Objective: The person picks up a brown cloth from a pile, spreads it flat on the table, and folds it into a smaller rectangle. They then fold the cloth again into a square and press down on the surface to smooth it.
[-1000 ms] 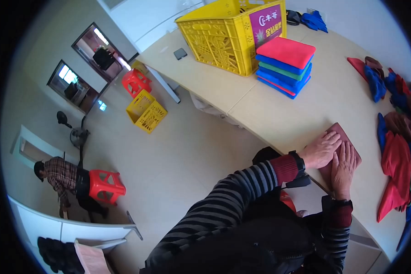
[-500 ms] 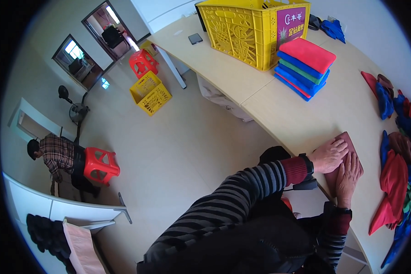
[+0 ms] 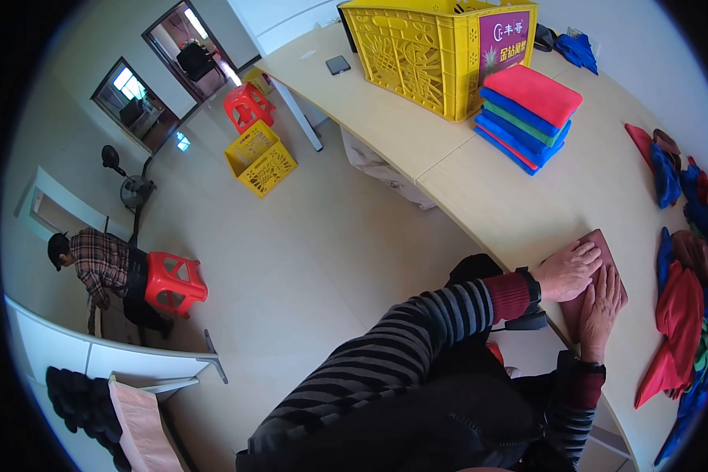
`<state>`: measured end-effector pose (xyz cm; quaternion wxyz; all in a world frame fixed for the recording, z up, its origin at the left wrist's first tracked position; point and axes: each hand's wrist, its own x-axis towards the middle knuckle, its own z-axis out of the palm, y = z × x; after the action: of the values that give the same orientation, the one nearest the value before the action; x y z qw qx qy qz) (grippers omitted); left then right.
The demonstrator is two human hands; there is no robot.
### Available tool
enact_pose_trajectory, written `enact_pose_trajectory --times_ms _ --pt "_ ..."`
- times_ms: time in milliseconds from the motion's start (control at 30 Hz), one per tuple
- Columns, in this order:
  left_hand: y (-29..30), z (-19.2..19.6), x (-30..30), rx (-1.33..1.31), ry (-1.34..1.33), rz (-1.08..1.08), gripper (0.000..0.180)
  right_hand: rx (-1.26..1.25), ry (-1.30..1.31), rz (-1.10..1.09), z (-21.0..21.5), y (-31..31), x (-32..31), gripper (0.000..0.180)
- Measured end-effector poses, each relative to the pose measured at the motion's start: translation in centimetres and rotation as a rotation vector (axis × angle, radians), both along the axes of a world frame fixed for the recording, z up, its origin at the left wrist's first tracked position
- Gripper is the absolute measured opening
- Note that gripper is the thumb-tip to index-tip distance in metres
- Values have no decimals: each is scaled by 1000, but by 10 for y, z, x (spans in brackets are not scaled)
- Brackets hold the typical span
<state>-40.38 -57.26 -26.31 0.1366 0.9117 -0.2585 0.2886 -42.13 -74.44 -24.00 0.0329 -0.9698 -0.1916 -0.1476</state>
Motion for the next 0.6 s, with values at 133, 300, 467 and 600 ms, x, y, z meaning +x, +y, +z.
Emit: enact_pose_trajectory --times_ms 133,300,467,600 --pt "1 -2 1 -7 -80 9 46 39 -5 30 0 0 1 52" --pt "1 -2 1 -29 -83 16 44 47 -12 39 -3 0 3 52" --pt "2 8 -4 5 17 -7 45 27 -11 34 -4 -3 3 52" --pt "3 8 -4 4 -2 1 44 26 -7 32 -4 -3 4 52"
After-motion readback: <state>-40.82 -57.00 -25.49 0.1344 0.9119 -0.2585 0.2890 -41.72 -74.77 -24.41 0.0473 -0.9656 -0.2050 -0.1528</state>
